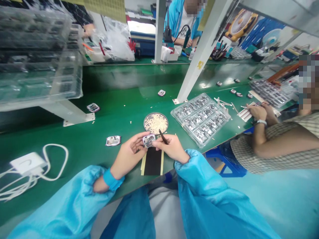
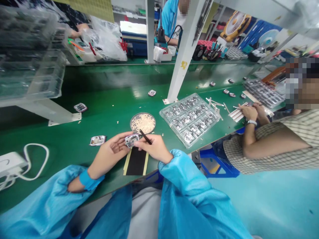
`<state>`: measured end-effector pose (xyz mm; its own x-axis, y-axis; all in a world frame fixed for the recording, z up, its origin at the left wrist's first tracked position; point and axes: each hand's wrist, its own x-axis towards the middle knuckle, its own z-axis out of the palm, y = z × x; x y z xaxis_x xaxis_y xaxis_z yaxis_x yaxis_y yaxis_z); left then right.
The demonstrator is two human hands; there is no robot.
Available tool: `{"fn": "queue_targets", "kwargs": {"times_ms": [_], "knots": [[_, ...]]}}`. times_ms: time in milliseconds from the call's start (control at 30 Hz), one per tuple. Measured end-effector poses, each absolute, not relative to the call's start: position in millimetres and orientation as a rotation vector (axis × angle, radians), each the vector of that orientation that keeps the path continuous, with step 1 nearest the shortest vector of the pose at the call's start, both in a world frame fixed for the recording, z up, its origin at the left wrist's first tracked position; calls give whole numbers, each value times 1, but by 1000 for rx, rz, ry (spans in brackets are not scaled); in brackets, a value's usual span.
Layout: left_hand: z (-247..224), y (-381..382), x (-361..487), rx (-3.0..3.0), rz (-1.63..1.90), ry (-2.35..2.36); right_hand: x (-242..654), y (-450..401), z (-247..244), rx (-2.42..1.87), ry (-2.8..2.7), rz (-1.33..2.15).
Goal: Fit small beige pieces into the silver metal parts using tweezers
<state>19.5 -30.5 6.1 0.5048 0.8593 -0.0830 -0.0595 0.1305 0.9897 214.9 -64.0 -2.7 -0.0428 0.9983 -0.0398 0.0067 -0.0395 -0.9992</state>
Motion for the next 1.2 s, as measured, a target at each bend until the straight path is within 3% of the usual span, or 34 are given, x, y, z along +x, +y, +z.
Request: {"fn": "queue_targets", "kwargs": {"times_ms": [767, 933, 1200], "knots": [[3, -35, 15, 1767, 874, 1138, 202, -57, 7, -1278, -1156, 1231], [7, -34, 19, 1430, 897, 1024, 199, -59, 2, -1336, -1108, 1101], [12, -30, 22, 1151, 875, 857, 196, -58, 3, -1130, -979, 1259]]}}
